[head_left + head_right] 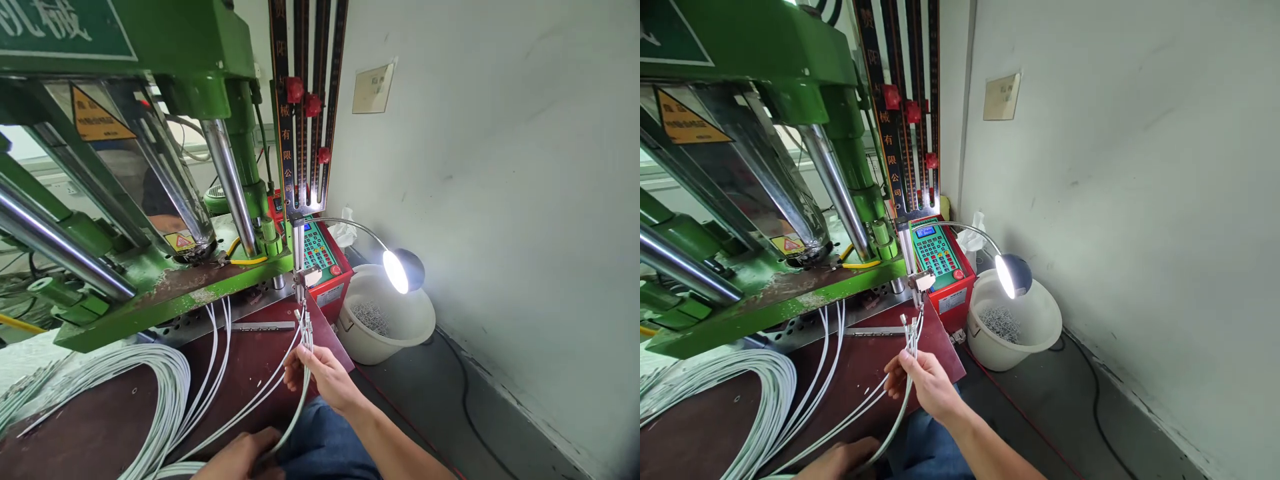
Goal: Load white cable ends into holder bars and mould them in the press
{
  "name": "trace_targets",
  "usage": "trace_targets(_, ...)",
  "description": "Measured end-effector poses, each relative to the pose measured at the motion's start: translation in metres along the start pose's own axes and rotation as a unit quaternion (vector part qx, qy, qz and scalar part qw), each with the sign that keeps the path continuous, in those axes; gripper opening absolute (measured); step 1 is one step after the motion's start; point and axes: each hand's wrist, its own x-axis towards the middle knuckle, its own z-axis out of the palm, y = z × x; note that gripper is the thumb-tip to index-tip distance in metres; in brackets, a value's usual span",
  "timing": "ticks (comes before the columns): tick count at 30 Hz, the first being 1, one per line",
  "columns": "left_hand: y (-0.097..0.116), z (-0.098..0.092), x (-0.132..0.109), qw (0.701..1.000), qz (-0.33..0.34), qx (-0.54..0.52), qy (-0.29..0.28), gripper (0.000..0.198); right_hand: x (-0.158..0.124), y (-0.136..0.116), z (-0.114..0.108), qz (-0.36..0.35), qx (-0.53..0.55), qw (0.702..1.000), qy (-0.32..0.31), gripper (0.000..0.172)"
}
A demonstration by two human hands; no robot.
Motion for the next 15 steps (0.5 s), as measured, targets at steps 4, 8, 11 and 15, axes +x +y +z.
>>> trace_targets(4, 0.02, 0.025, 0.032, 0.979, 0.061, -0.188, 0.048, 0.043, -0.006, -0.004, -0.004, 0.006, -0.051, 0.998, -0.041, 0.048)
trace_targets(8, 0.02, 0.034, 0.047, 0.962, 0.082, -0.245, 0.091, 0.056, -0.007, -0.012, -0.01, -0.032, -0.053, 0.998, -0.018, 0.042)
trace_targets(11, 0.007, 0.034, 0.047, 0.957, 0.08, -0.279, 0.031, 0.058, -0.009, -0.014, -0.014, -0.034, -0.036, 0.998, -0.041, 0.038)
trace_targets(15, -0.003, 0.038, 0.04, 0.952, 0.094, -0.292, 0.018, 0.061, -0.01, -0.01, -0.018, -0.007, 0.0, 0.996, -0.087, 0.038)
